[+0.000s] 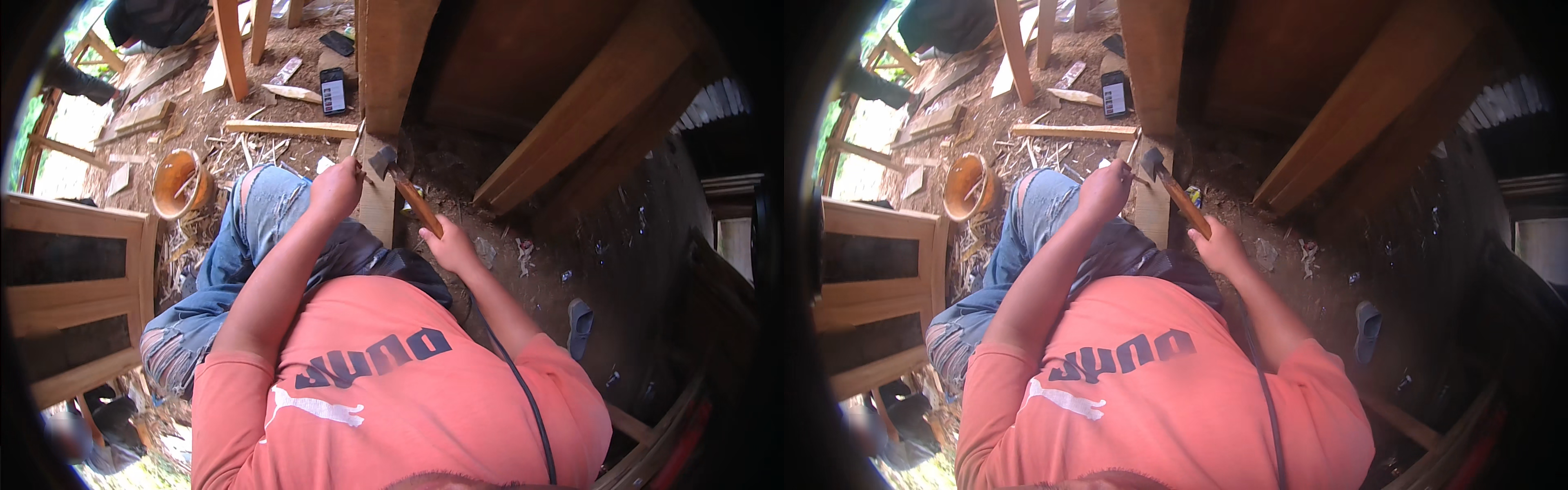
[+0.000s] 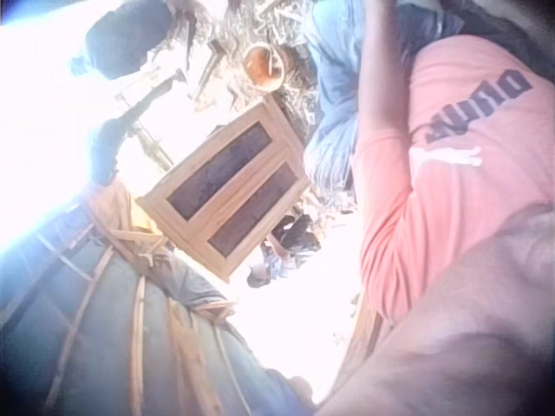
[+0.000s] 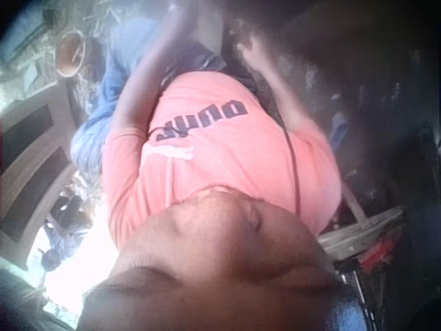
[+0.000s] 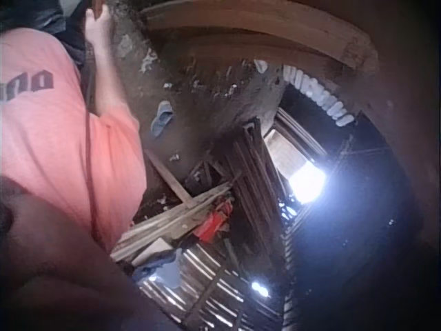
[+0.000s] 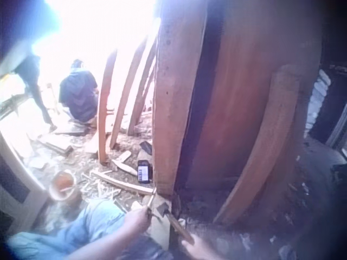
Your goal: The person sits on the ground and uses a curved metal tool to scrape and smooth a small wooden stick. They then use a hammer to tap the stick against a wooden beam, continuing to refine its shape.
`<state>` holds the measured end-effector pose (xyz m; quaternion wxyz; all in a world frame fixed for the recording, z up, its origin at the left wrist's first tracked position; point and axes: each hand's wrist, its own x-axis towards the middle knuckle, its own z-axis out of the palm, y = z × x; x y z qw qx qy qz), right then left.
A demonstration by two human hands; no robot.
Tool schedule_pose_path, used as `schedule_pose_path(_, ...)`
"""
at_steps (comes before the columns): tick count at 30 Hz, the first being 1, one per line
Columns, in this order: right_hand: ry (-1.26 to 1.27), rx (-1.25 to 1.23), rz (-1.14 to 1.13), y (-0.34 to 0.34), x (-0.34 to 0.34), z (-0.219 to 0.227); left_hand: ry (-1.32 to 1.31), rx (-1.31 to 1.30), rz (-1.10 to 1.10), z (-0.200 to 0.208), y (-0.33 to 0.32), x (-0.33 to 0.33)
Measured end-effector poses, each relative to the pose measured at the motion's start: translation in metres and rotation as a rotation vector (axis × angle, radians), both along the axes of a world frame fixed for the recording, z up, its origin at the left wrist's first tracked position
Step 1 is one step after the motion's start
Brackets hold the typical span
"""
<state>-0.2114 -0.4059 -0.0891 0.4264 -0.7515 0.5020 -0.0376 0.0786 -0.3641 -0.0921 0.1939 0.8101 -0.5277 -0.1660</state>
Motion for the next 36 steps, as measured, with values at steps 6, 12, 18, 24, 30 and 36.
schedule_pose_path(6, -0.098, 0.092, -0.134, 0.03, 0.003, -0.006, -0.038, -0.034, 0.012, -0.006, -0.004, 0.007)
schedule_pose_path(12, -0.137, -0.063, -0.045, 0.024, 0.019, -0.014, -0.028, -0.058, 0.029, -0.007, 0.0, 0.003)
schedule_pose_path(18, 0.062, -0.043, 0.024, 0.012, 0.032, -0.023, 0.042, -0.011, 0.053, -0.007, 0.005, -0.002)
schedule_pose_path(24, -0.063, 0.036, -0.002, 0.018, 0.018, -0.032, 0.008, 0.035, 0.043, 0.002, 0.0, -0.01)
schedule_pose_path(30, -0.212, -0.04, -0.068, 0.016, 0.018, -0.031, -0.03, -0.052, -0.016, -0.004, -0.008, -0.003)
schedule_pose_path(36, -0.06, 0.068, -0.055, 0.009, 0.018, -0.041, -0.037, -0.023, -0.041, 0.002, -0.014, -0.004)
